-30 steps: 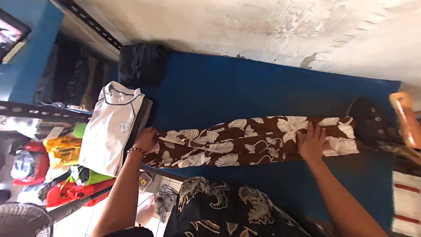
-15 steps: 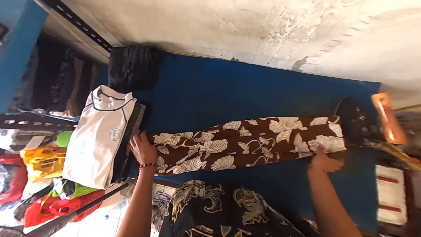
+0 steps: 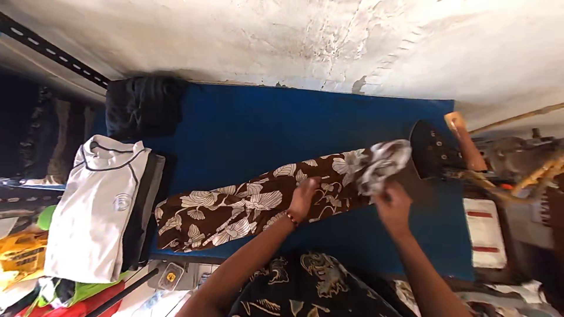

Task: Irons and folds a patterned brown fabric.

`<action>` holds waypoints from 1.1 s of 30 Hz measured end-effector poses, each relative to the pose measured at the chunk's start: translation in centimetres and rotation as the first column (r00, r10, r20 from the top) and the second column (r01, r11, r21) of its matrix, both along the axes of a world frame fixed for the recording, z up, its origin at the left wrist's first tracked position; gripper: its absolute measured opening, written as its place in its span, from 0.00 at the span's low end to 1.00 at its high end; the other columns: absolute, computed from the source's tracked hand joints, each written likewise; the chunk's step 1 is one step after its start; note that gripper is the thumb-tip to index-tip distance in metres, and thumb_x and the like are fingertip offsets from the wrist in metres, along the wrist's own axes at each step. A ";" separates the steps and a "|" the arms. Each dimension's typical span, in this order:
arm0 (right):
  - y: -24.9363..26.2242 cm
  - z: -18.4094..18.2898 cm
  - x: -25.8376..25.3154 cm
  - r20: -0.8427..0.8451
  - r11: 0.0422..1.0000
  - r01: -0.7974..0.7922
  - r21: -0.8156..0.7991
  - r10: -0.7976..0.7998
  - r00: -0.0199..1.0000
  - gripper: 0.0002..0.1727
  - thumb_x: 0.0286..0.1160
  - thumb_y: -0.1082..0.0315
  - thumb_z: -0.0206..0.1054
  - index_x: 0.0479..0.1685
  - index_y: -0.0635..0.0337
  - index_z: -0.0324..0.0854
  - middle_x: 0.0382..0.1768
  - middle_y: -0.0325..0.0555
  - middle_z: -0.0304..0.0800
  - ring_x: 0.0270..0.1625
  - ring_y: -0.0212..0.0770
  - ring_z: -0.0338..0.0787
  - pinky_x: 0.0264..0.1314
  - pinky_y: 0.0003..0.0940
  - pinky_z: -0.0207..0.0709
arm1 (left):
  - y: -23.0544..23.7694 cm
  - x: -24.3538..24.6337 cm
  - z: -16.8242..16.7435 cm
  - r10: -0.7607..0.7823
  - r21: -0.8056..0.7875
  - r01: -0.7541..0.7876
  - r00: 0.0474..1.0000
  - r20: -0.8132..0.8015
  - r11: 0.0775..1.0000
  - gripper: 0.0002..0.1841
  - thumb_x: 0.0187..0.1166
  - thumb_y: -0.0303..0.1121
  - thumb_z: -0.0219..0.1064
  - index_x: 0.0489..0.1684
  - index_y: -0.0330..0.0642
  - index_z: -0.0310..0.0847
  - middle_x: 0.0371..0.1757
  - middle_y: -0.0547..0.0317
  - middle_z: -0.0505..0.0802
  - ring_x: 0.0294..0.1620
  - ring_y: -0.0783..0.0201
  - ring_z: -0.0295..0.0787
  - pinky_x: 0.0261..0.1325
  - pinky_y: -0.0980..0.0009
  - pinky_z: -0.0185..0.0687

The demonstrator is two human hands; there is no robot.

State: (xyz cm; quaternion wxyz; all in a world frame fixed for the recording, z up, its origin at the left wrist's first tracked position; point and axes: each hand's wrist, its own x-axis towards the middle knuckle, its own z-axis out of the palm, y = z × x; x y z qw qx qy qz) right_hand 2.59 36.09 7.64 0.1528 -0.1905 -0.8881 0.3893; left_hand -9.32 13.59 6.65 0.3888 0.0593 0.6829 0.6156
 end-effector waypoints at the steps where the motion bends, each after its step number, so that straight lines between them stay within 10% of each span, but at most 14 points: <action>1: -1.2 0.5 0.1 0.074 0.983 -0.177 0.047 0.173 0.982 0.20 0.68 0.63 0.71 0.50 0.72 0.91 0.47 0.67 0.93 0.50 0.61 0.92 0.57 0.60 0.83 | 0.3 -0.2 0.1 0.117 0.021 -0.124 0.971 0.207 0.992 0.31 0.97 0.41 0.29 0.82 0.24 0.63 0.77 0.32 0.79 0.74 0.50 0.82 0.73 0.57 0.78; 3: -3.0 0.7 -0.7 0.158 0.936 -0.348 0.057 0.336 0.929 0.29 0.75 0.46 0.68 0.57 0.64 0.92 0.48 0.64 0.92 0.52 0.65 0.90 0.58 0.68 0.75 | 0.5 -0.7 -0.6 0.204 -0.048 -0.200 0.925 0.319 0.979 0.32 0.97 0.47 0.36 0.87 0.28 0.56 0.82 0.32 0.73 0.81 0.49 0.74 0.81 0.54 0.71; 7: -4.3 -1.8 -4.0 0.143 0.949 -0.199 0.246 0.168 0.975 0.28 0.86 0.52 0.58 0.69 0.65 0.85 0.69 0.67 0.85 0.73 0.70 0.82 0.70 0.73 0.70 | 1.1 -1.3 -1.5 0.049 -0.286 -0.021 0.995 0.089 0.958 0.41 0.80 0.30 0.71 0.87 0.21 0.50 0.82 0.25 0.72 0.85 0.43 0.69 0.87 0.54 0.62; 10: -4.1 -6.4 -5.4 0.283 0.898 -0.275 0.343 0.180 0.942 0.42 0.83 0.39 0.57 0.88 0.62 0.67 0.89 0.62 0.63 0.92 0.67 0.58 0.85 0.79 0.45 | 1.1 -1.4 -0.9 0.025 -0.357 0.004 0.997 0.075 0.934 0.46 0.77 0.23 0.72 0.92 0.27 0.42 0.84 0.27 0.71 0.85 0.43 0.70 0.87 0.54 0.63; 14: -4.2 -5.7 -6.4 0.460 0.907 -0.340 0.248 0.198 0.865 0.51 0.80 0.29 0.50 0.93 0.61 0.57 0.94 0.59 0.51 0.96 0.66 0.46 0.87 0.81 0.30 | -4.2 -0.3 1.3 0.263 -0.274 -0.303 0.949 -0.174 0.913 0.29 0.80 0.19 0.63 0.82 0.25 0.60 0.68 0.36 0.87 0.64 0.52 0.91 0.63 0.58 0.89; 18: -8.9 -3.6 -7.4 0.239 0.888 -0.335 0.313 0.268 0.933 0.56 0.79 0.27 0.45 0.91 0.69 0.56 0.90 0.71 0.54 0.93 0.73 0.52 0.84 0.85 0.38 | -18.6 2.9 1.8 0.574 -0.275 -0.835 0.532 -0.622 0.477 0.28 0.79 0.21 0.64 0.76 0.16 0.62 0.69 0.23 0.80 0.66 0.45 0.85 0.66 0.58 0.84; 20: -13.6 -2.5 -7.7 0.205 0.851 -0.452 0.266 0.408 0.890 0.53 0.81 0.31 0.52 0.89 0.73 0.58 0.88 0.76 0.56 0.91 0.76 0.54 0.83 0.85 0.43 | -25.6 4.6 1.0 0.697 -0.353 -0.926 0.343 -0.629 0.137 0.33 0.80 0.27 0.68 0.80 0.17 0.59 0.76 0.19 0.74 0.74 0.37 0.77 0.75 0.54 0.75; 22: -18.8 -1.9 -8.1 0.194 0.761 -0.612 0.213 0.581 0.790 0.49 0.80 0.35 0.58 0.87 0.72 0.63 0.86 0.75 0.61 0.90 0.73 0.60 0.84 0.81 0.49 | -30.4 5.3 0.4 0.822 -0.497 -0.868 0.271 -0.500 -0.016 0.36 0.81 0.39 0.71 0.80 0.19 0.62 0.78 0.21 0.73 0.80 0.36 0.71 0.84 0.50 0.64; 28: -27.9 -4.3 -9.4 0.461 0.386 -0.922 0.035 0.812 0.357 0.45 0.84 0.39 0.58 0.94 0.59 0.56 0.95 0.54 0.51 0.97 0.60 0.46 0.91 0.76 0.34 | -35.1 2.2 -0.6 0.824 -0.713 -0.685 0.486 -0.292 0.151 0.34 0.75 0.48 0.77 0.67 0.24 0.79 0.67 0.29 0.87 0.74 0.40 0.81 0.78 0.45 0.70; 33: -28.6 -4.2 -10.2 0.614 0.318 -0.948 -0.004 0.749 0.249 0.48 0.84 0.36 0.56 0.97 0.55 0.48 0.97 0.51 0.43 0.98 0.58 0.35 0.90 0.77 0.24 | -35.4 1.0 -0.3 0.950 -0.469 -0.861 0.287 -0.123 0.199 0.25 0.70 0.23 0.76 0.67 0.26 0.78 0.61 0.35 0.88 0.58 0.49 0.86 0.61 0.53 0.82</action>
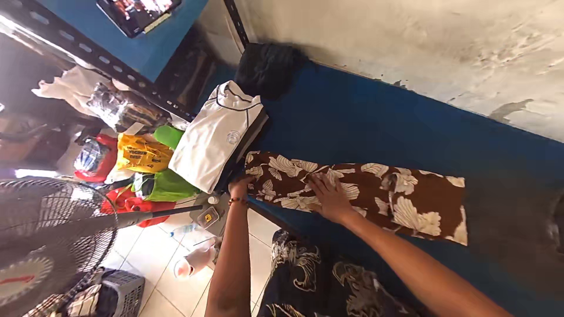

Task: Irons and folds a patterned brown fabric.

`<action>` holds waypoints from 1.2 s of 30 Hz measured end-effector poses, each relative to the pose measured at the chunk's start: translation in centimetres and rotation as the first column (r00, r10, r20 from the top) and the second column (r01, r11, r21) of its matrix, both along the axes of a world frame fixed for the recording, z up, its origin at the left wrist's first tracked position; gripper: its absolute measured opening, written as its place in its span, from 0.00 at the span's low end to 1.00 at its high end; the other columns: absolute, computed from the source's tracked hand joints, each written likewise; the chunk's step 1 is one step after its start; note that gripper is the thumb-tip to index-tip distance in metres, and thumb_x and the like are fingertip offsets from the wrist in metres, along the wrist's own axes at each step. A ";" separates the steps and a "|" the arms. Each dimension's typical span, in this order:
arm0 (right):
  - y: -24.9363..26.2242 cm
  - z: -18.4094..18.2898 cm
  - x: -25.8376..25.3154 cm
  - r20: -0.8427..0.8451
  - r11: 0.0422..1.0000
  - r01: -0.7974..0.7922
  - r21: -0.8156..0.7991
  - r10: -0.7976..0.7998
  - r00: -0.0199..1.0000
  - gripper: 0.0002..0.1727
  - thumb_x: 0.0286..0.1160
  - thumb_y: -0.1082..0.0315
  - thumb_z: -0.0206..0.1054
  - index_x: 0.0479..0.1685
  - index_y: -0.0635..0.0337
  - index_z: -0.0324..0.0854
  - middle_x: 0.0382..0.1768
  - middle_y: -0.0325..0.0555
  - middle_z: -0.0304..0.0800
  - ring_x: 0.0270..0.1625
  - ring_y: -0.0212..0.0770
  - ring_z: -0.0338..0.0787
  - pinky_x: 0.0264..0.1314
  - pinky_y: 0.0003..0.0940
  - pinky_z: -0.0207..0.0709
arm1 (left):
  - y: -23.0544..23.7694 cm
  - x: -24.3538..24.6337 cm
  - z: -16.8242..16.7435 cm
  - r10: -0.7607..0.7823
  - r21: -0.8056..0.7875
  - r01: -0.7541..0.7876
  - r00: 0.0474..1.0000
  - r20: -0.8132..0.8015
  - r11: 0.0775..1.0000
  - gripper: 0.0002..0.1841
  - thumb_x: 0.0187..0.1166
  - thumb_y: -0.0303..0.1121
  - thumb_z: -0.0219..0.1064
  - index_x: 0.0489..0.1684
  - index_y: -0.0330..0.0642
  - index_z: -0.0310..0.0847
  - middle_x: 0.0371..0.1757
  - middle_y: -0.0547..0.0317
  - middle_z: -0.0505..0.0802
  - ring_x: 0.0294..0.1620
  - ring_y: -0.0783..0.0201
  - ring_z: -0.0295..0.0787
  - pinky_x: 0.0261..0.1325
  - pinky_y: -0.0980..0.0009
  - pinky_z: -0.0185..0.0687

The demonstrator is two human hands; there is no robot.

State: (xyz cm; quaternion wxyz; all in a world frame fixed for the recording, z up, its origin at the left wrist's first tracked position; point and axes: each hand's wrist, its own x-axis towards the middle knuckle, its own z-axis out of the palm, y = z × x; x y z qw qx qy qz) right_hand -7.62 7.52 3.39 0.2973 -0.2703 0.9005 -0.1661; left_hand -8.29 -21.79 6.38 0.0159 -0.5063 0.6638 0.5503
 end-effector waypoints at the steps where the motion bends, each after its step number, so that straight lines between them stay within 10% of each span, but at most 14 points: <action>1: -0.2 0.7 -0.5 0.056 0.999 -0.017 0.030 0.016 0.998 0.49 0.83 0.38 0.60 0.97 0.57 0.47 0.97 0.53 0.41 0.98 0.60 0.32 0.90 0.77 0.22 | 0.5 0.0 0.4 0.045 0.049 -0.041 0.994 -0.099 0.998 0.24 0.70 0.19 0.73 0.67 0.26 0.76 0.58 0.36 0.87 0.53 0.51 0.85 0.55 0.56 0.84; 4: -1.3 4.0 -2.4 0.252 1.000 0.029 0.008 -0.030 0.967 0.42 0.84 0.45 0.65 0.91 0.61 0.61 0.94 0.61 0.50 0.96 0.65 0.41 0.88 0.80 0.27 | 3.6 0.9 3.4 -0.013 -0.076 -0.011 0.952 -0.307 0.997 0.18 0.68 0.15 0.71 0.56 0.25 0.75 0.47 0.41 0.86 0.43 0.59 0.84 0.47 0.63 0.84; 7: -2.1 10.7 -3.0 0.524 0.808 0.516 -0.285 -0.320 0.790 0.32 0.94 0.49 0.51 0.80 0.68 0.73 0.78 0.63 0.78 0.80 0.57 0.78 0.82 0.59 0.67 | 9.8 2.7 6.9 -0.349 -0.422 0.162 0.839 -0.418 0.892 0.19 0.66 0.19 0.74 0.54 0.21 0.76 0.53 0.37 0.90 0.51 0.57 0.89 0.57 0.61 0.84; 10: 0.2 17.0 -1.8 0.694 0.425 0.776 -0.466 -0.368 0.618 0.26 0.89 0.50 0.59 0.79 0.53 0.72 0.57 0.47 0.89 0.52 0.37 0.89 0.55 0.39 0.85 | 17.8 5.7 9.2 -0.611 -0.433 0.435 0.485 -0.626 0.790 0.25 0.72 0.30 0.76 0.63 0.22 0.75 0.59 0.38 0.89 0.53 0.62 0.92 0.57 0.66 0.91; 13: 8.4 19.7 -0.2 0.623 0.304 0.818 -0.489 -0.535 0.571 0.19 0.85 0.67 0.62 0.72 0.56 0.76 0.47 0.38 0.92 0.40 0.27 0.90 0.42 0.28 0.87 | 22.6 6.4 9.4 -0.703 -0.565 0.487 0.155 -0.694 0.666 0.29 0.83 0.53 0.63 0.58 0.29 0.77 0.65 0.40 0.88 0.67 0.59 0.86 0.70 0.63 0.82; 17: 22.4 13.7 2.7 0.590 0.101 0.911 -0.400 -0.732 0.340 0.16 0.87 0.70 0.57 0.69 0.55 0.77 0.44 0.37 0.94 0.39 0.27 0.93 0.42 0.28 0.91 | 26.1 2.6 2.3 -0.948 -0.719 0.632 0.081 -0.309 0.288 0.28 0.78 0.45 0.71 0.70 0.31 0.80 0.79 0.37 0.80 0.81 0.37 0.74 0.79 0.38 0.67; 20: 29.6 4.6 5.2 0.465 0.041 0.959 -0.280 -0.868 0.173 0.20 0.88 0.67 0.61 0.74 0.65 0.74 0.61 0.59 0.86 0.56 0.46 0.87 0.60 0.49 0.81 | 27.7 1.4 -3.5 -0.989 -0.661 0.738 -0.140 0.045 -0.134 0.36 0.83 0.50 0.65 0.85 0.34 0.68 0.89 0.39 0.70 0.91 0.39 0.61 0.90 0.41 0.52; 22: 30.9 1.7 5.7 0.426 -0.012 0.970 -0.244 -0.900 0.096 0.22 0.92 0.59 0.56 0.75 0.65 0.73 0.64 0.61 0.83 0.59 0.49 0.86 0.61 0.51 0.80 | 28.5 1.5 -4.3 -0.968 -0.684 0.687 -0.213 0.131 -0.244 0.36 0.84 0.53 0.62 0.85 0.36 0.69 0.88 0.40 0.72 0.90 0.40 0.62 0.90 0.38 0.49; 25: 29.1 3.4 4.5 0.369 0.018 0.978 -0.207 -0.925 0.095 0.33 0.94 0.47 0.50 0.75 0.72 0.72 0.68 0.72 0.80 0.69 0.62 0.82 0.72 0.63 0.72 | 29.2 1.8 -3.8 -0.964 -0.707 0.657 -0.218 0.153 -0.261 0.37 0.83 0.56 0.62 0.84 0.36 0.70 0.86 0.40 0.74 0.89 0.38 0.64 0.87 0.32 0.48; 32: 30.9 3.0 4.1 0.115 0.184 0.972 -0.148 -0.973 0.202 0.25 0.87 0.60 0.65 0.67 0.77 0.75 0.58 0.79 0.83 0.62 0.72 0.85 0.67 0.71 0.73 | 29.5 1.5 -2.1 -0.966 -0.661 0.709 -0.233 0.111 -0.247 0.37 0.81 0.53 0.66 0.83 0.34 0.71 0.85 0.39 0.75 0.88 0.38 0.67 0.88 0.34 0.49; 36: 29.3 4.4 2.2 -0.226 0.410 0.884 -0.225 -0.904 0.362 0.22 0.85 0.71 0.62 0.72 0.78 0.73 0.71 0.78 0.75 0.74 0.78 0.76 0.71 0.77 0.68 | 29.1 -2.1 0.4 -0.994 -0.648 0.761 0.094 0.052 0.038 0.25 0.84 0.35 0.61 0.76 0.29 0.77 0.78 0.32 0.81 0.82 0.32 0.72 0.81 0.31 0.58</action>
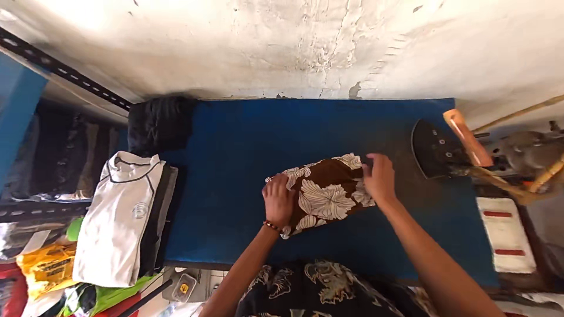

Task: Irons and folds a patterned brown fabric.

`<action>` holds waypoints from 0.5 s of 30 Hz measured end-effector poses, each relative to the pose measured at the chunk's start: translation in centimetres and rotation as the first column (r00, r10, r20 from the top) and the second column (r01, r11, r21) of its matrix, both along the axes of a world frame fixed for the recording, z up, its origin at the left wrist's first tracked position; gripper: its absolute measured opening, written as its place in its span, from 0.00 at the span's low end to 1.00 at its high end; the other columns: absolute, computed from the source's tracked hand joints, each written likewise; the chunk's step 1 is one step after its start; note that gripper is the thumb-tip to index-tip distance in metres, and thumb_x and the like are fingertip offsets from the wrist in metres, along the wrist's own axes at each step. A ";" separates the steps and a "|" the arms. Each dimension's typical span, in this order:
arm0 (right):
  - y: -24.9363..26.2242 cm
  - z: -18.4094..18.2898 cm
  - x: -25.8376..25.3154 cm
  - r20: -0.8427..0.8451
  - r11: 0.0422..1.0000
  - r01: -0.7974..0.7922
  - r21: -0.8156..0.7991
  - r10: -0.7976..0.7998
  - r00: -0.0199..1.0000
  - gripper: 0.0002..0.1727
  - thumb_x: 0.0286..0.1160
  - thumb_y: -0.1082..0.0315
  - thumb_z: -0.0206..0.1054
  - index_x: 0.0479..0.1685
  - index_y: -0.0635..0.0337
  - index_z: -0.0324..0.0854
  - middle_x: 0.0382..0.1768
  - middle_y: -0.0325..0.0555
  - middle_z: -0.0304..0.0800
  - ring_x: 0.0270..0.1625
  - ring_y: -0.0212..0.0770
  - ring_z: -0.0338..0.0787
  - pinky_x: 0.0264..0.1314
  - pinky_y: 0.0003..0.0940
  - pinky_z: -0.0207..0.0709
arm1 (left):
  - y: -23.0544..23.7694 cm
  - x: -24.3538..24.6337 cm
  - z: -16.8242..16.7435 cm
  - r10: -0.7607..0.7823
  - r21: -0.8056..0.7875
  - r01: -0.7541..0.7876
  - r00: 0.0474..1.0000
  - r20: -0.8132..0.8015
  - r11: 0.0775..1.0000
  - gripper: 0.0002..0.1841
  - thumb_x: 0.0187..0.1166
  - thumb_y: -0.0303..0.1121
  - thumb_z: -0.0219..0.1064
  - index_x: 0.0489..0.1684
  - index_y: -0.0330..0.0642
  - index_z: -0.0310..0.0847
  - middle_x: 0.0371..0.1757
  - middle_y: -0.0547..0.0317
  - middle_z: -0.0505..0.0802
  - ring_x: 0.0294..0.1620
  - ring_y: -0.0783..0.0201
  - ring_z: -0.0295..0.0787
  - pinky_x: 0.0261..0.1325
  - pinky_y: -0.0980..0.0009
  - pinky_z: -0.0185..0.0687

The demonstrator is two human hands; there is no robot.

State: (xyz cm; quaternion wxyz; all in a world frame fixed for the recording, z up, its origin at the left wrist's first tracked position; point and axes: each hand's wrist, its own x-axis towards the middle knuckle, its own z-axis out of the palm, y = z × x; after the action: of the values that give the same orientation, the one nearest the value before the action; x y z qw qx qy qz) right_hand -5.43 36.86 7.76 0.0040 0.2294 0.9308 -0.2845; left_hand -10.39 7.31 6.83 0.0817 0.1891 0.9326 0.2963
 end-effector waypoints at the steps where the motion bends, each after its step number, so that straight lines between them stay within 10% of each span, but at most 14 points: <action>1: -0.7 0.3 -0.9 -0.056 0.993 -0.089 0.076 0.094 0.994 0.20 0.86 0.72 0.59 0.71 0.74 0.76 0.71 0.74 0.78 0.74 0.76 0.77 0.70 0.77 0.68 | -0.5 -1.5 -0.2 0.031 0.013 -0.031 0.999 0.026 0.999 0.24 0.85 0.36 0.61 0.75 0.30 0.78 0.76 0.32 0.82 0.82 0.32 0.71 0.81 0.32 0.58; 5: -1.4 -0.9 -4.1 -0.013 0.953 -0.248 0.177 0.254 0.967 0.18 0.91 0.63 0.58 0.60 0.71 0.84 0.55 0.69 0.89 0.64 0.72 0.85 0.65 0.75 0.69 | -2.7 -5.7 -2.5 -0.211 0.095 0.208 0.977 0.025 0.973 0.18 0.79 0.41 0.70 0.48 0.31 0.91 0.57 0.41 0.94 0.74 0.35 0.81 0.81 0.31 0.58; 9: 0.1 -3.4 -5.2 0.176 0.975 -0.142 0.168 0.112 0.978 0.24 0.94 0.58 0.54 0.60 0.77 0.76 0.37 0.75 0.89 0.47 0.78 0.91 0.53 0.72 0.78 | -3.2 -7.2 -3.0 -0.219 -0.066 0.229 0.966 0.135 0.971 0.18 0.78 0.39 0.74 0.49 0.29 0.90 0.52 0.36 0.95 0.65 0.36 0.88 0.82 0.34 0.59; 15: -1.8 -1.6 -4.4 -0.029 0.940 -0.207 0.272 0.222 0.975 0.28 0.90 0.55 0.58 0.69 0.75 0.76 0.72 0.73 0.79 0.75 0.73 0.78 0.71 0.75 0.66 | -0.7 -3.0 -2.9 -0.156 0.036 0.164 0.974 -0.166 0.986 0.19 0.77 0.38 0.69 0.60 0.35 0.88 0.64 0.39 0.92 0.72 0.33 0.84 0.75 0.27 0.64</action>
State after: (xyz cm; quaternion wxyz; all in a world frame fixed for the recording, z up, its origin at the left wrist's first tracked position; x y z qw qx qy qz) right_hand -9.85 35.01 6.13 -0.0234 0.1165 0.9798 -0.1610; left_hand -13.38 6.62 3.93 0.0244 0.2893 0.9102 0.2954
